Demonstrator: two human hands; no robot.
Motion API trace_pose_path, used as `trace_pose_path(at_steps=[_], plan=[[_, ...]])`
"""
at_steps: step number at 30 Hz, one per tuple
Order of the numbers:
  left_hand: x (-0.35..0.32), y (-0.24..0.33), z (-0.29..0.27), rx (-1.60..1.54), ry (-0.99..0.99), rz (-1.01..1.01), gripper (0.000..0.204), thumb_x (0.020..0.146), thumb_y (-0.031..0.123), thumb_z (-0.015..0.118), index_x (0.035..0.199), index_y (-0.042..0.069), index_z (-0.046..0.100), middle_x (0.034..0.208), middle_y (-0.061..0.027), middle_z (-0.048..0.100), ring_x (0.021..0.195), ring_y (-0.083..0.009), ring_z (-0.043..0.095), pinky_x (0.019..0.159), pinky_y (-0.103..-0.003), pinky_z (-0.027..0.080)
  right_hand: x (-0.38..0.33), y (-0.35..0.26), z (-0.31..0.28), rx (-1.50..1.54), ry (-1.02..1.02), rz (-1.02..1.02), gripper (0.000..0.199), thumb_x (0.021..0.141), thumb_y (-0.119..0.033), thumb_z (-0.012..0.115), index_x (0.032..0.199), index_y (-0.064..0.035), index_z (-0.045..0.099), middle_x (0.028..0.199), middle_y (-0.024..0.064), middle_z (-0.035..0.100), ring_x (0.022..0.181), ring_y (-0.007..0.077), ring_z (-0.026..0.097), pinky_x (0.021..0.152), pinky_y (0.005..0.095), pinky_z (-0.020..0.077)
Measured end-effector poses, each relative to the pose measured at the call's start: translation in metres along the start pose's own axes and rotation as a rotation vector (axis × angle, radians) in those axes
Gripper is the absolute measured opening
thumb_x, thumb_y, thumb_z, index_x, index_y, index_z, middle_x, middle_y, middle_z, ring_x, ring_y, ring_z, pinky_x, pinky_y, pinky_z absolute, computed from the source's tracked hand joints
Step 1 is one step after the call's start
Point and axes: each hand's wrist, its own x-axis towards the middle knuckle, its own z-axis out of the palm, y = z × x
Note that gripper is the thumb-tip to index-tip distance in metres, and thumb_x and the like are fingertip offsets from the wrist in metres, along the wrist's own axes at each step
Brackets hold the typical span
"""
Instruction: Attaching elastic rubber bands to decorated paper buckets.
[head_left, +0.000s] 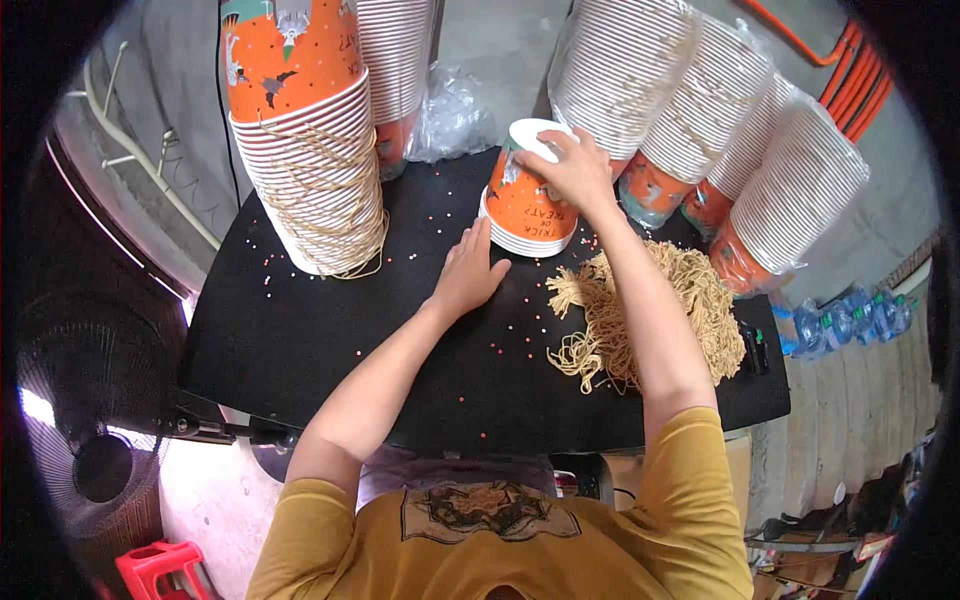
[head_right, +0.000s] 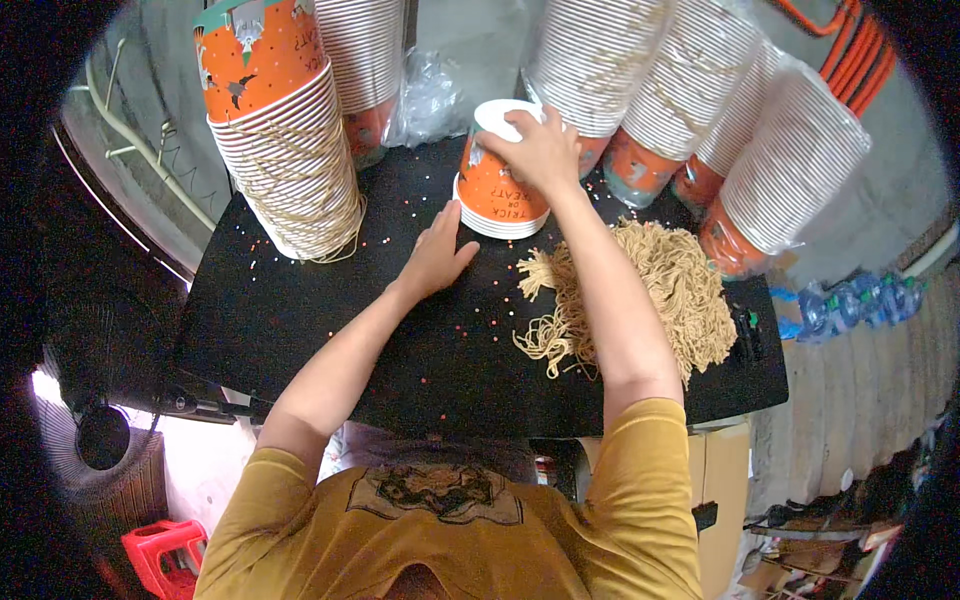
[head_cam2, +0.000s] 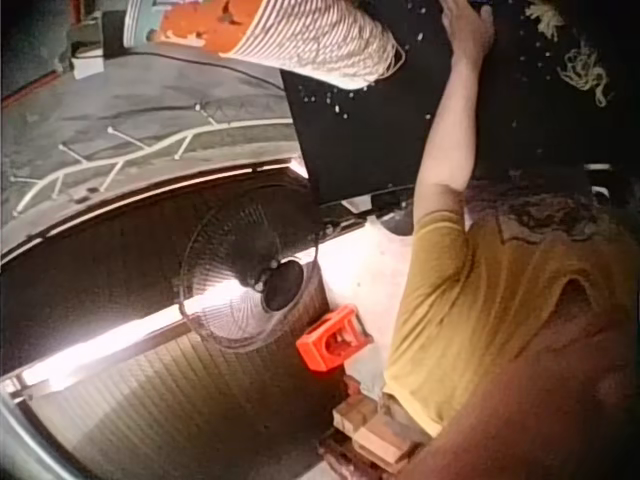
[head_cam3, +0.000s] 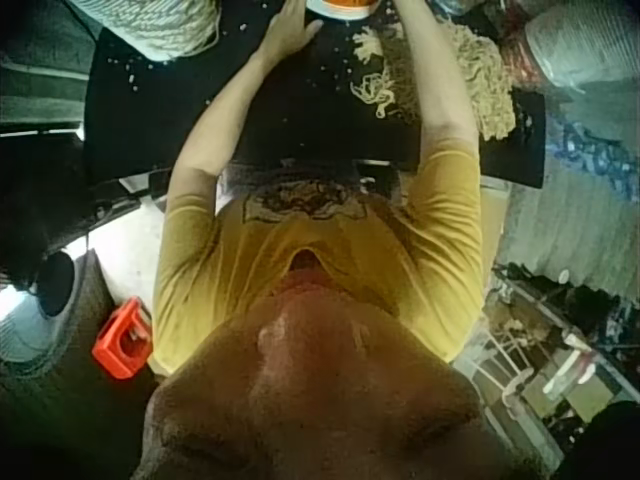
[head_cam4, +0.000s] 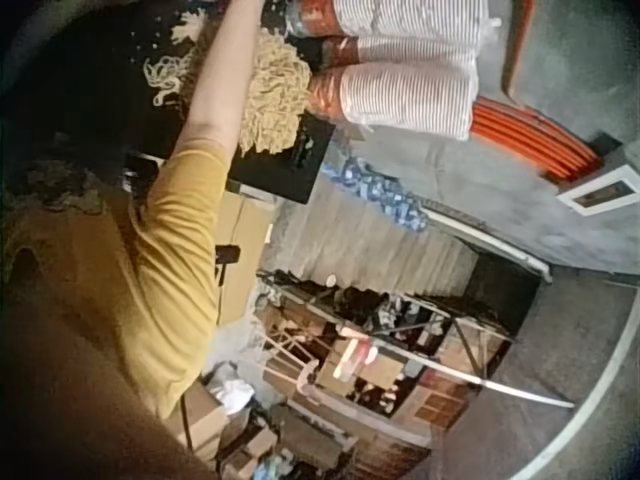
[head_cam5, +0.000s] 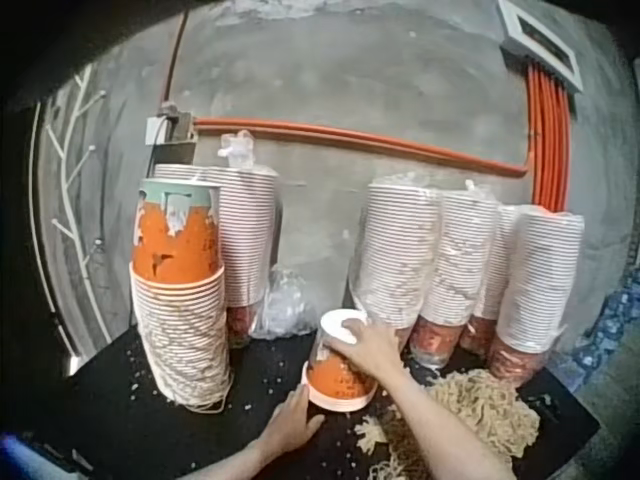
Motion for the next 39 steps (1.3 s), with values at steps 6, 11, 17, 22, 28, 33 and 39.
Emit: trace_pose_path(at_steps=[6, 11, 17, 22, 28, 33, 39], plan=[[-0.008, -0.004, 0.005, 0.101, 0.022, 0.095, 0.075, 0.090, 0.030, 0.061, 0.145, -0.006, 0.025, 0.150, -0.0276, 0.028, 0.138, -0.0416, 0.031, 0.111, -0.049, 0.030, 0.001, -0.001, 0.001, 0.024, -0.032, -0.025, 0.064, 0.070, -0.067, 0.065, 0.119, -0.0256, 0.068, 0.131, 0.0198, 0.051, 0.119, 0.0482, 0.042, 0.099, 0.0592, 0.0341], [-0.007, -0.011, 0.006, 0.230, 0.067, 0.132, 0.068, 0.091, 0.033, 0.059, 0.143, -0.001, 0.032, 0.148, -0.0235, 0.033, 0.135, -0.0399, 0.036, 0.108, -0.049, 0.034, 0.000, -0.005, 0.004, 0.004, -0.018, -0.011, 0.063, 0.072, -0.066, 0.065, 0.118, -0.0230, 0.069, 0.129, 0.0161, 0.053, 0.118, 0.0472, 0.042, 0.100, 0.0582, 0.0351], [-0.003, -0.019, 0.010, 0.361, 0.201, 0.210, 0.058, 0.090, 0.035, 0.059, 0.138, 0.006, 0.042, 0.140, -0.0188, 0.045, 0.127, -0.0368, 0.047, 0.101, -0.047, 0.040, -0.001, -0.006, 0.007, 0.006, 0.016, -0.021, 0.060, 0.070, -0.065, 0.068, 0.114, -0.0229, 0.071, 0.130, 0.0159, 0.053, 0.118, 0.0451, 0.043, 0.100, 0.0578, 0.0361], [-0.001, -0.021, 0.010, 0.438, 0.255, 0.218, 0.053, 0.089, 0.034, 0.060, 0.135, 0.010, 0.046, 0.133, -0.0174, 0.051, 0.124, -0.0351, 0.050, 0.097, -0.045, 0.042, 0.000, -0.006, 0.008, -0.021, 0.041, -0.024, 0.060, 0.071, -0.064, 0.068, 0.114, -0.0229, 0.071, 0.129, 0.0160, 0.053, 0.119, 0.0442, 0.044, 0.098, 0.0578, 0.0378], [-0.001, -0.021, 0.006, 0.490, 0.280, 0.217, 0.044, 0.091, 0.034, 0.058, 0.129, 0.011, 0.052, 0.129, -0.0172, 0.054, 0.121, -0.0352, 0.052, 0.095, -0.045, 0.043, -0.002, -0.006, 0.001, -0.012, 0.071, -0.023, 0.059, 0.072, -0.063, 0.067, 0.114, -0.0222, 0.071, 0.128, 0.0180, 0.054, 0.115, 0.0435, 0.049, 0.098, 0.0537, 0.0395], [0.012, -0.018, -0.005, 0.015, 0.161, -0.147, 0.034, 0.097, 0.029, 0.051, 0.121, 0.007, 0.056, 0.120, -0.0146, 0.061, 0.106, -0.0300, 0.061, 0.090, -0.040, 0.048, 0.003, -0.013, -0.017, 0.236, 0.058, 0.101, 0.059, 0.074, -0.062, 0.065, 0.114, -0.0196, 0.069, 0.121, 0.0207, 0.056, 0.112, 0.0382, 0.057, 0.095, 0.0438, 0.0453], [0.022, -0.022, -0.016, -1.587, 0.091, -0.292, 0.035, 0.102, 0.026, 0.044, 0.126, 0.002, 0.049, 0.123, -0.0098, 0.060, 0.111, -0.0197, 0.060, 0.095, -0.036, 0.049, 0.018, 0.010, -0.007, 0.367, 0.048, 0.055, 0.055, 0.075, -0.061, 0.065, 0.109, -0.0185, 0.071, 0.118, 0.0228, 0.058, 0.111, 0.0365, 0.058, 0.095, 0.0412, 0.0459]])
